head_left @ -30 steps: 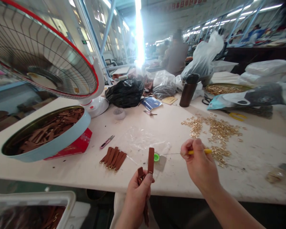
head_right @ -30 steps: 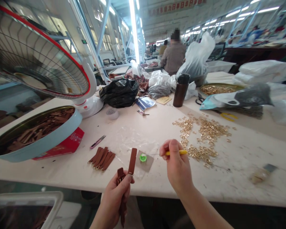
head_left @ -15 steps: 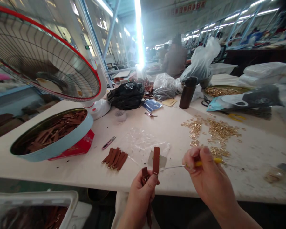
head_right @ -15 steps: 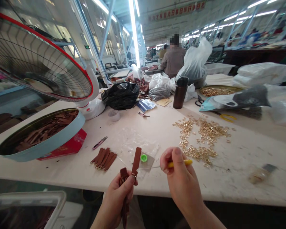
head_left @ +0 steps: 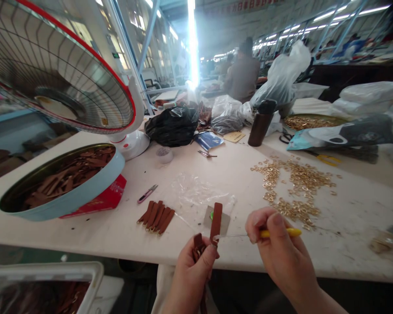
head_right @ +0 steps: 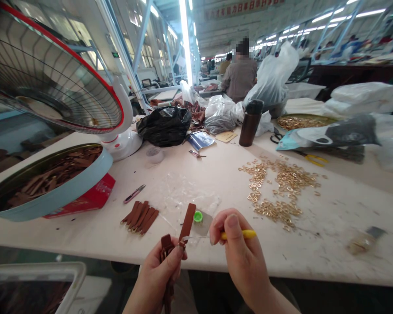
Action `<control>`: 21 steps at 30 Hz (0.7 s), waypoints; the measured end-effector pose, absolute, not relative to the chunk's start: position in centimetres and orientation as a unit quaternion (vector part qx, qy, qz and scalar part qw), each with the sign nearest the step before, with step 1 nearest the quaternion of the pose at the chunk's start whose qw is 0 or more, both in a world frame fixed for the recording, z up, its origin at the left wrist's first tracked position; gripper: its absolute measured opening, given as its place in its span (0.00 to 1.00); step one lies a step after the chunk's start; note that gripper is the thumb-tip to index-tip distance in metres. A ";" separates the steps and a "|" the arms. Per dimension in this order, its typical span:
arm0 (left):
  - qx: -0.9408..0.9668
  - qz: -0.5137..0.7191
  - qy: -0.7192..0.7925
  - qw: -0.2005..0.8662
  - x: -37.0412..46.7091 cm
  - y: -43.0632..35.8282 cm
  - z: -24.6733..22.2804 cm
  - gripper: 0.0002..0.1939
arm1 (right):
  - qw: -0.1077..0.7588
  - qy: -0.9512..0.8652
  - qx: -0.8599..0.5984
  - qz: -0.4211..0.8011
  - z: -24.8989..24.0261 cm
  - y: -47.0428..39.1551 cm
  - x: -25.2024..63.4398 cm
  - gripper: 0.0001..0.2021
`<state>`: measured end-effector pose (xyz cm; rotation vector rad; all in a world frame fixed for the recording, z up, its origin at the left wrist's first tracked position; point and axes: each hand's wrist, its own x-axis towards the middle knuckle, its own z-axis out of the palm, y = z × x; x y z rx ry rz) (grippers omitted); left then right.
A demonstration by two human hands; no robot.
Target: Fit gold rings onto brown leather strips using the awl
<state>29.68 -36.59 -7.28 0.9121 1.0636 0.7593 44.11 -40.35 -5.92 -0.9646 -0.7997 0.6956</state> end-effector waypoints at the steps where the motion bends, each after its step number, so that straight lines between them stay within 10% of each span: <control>1: 0.409 0.344 0.479 0.696 29.6 -36.7 -7.2 0.17 | 0.762 -0.365 -0.434 0.314 -5.7 -40.6 44.2 0.17; 21: 0.308 0.353 0.376 0.800 33.2 -36.6 -7.8 0.12 | 0.786 -0.258 -0.466 0.314 -5.3 -43.7 49.8 0.16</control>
